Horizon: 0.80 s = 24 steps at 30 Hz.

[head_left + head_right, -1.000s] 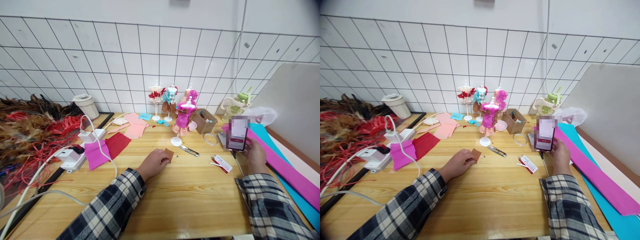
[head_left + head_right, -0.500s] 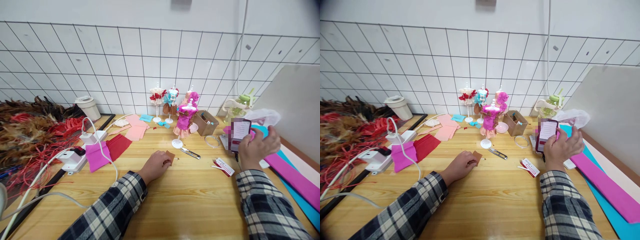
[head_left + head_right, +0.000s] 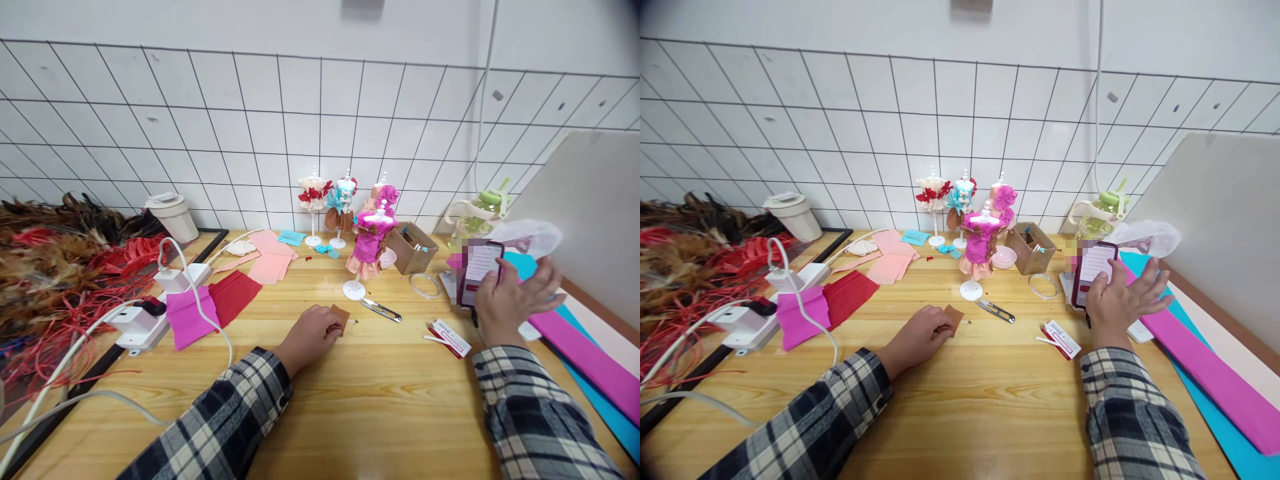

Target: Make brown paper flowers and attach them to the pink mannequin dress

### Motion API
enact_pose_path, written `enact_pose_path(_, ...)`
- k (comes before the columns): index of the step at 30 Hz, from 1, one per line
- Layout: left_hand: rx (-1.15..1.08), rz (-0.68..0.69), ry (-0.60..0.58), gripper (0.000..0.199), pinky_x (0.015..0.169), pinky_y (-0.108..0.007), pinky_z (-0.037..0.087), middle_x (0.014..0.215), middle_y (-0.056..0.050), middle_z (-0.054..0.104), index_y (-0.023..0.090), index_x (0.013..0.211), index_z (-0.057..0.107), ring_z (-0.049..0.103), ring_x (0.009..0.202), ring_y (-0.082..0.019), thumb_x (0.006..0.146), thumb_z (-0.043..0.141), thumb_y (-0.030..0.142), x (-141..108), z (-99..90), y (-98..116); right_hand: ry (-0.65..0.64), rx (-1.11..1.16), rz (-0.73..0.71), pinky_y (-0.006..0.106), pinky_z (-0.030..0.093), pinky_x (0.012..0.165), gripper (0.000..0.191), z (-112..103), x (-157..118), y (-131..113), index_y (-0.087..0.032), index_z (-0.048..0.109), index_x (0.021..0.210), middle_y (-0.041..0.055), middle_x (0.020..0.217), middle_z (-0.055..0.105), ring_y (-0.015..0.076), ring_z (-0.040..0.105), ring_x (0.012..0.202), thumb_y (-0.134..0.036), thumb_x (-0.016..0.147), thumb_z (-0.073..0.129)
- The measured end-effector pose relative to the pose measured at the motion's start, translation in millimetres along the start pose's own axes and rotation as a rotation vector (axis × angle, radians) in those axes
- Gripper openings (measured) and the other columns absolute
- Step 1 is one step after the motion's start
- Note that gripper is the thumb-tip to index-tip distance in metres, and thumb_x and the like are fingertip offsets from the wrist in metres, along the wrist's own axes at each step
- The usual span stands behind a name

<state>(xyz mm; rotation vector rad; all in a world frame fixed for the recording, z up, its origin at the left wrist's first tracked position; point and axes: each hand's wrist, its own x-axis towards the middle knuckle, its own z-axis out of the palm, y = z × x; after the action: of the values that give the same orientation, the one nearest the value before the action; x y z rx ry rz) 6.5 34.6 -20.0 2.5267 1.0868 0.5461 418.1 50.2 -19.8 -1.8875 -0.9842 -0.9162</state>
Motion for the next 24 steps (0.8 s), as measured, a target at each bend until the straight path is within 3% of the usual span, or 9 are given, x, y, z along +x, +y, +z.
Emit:
enact_pose_path(19,-0.004,-0.007,-0.009,0.012,0.076,-0.030,0.037,0.083,-0.003,0.063,0.021,0.083,0.064,0.053,0.082,-0.018,0.084,0.051,0.021,0,-1.9,2,-0.096,0.010,0.008,0.064,0.005,0.103,0.042,-10,-4,-11,-0.032,0.055,0.125,0.0025,0.155,0.011,0.0312,0.007,0.141,-0.041,0.087,0.040)
enact_pose_path(24,0.005,-0.007,-0.018,0.012,0.075,-0.031,0.038,0.083,-0.003,0.063,0.020,0.083,0.064,0.053,0.082,-0.018,0.084,0.052,0.020,1,-2.7,2,-0.129,0.024,0.120,0.068,0.005,0.100,0.052,-8,1,0,-0.032,0.044,0.134,0.0062,0.155,0.008,0.0352,0.006,0.140,-0.035,0.082,0.045)
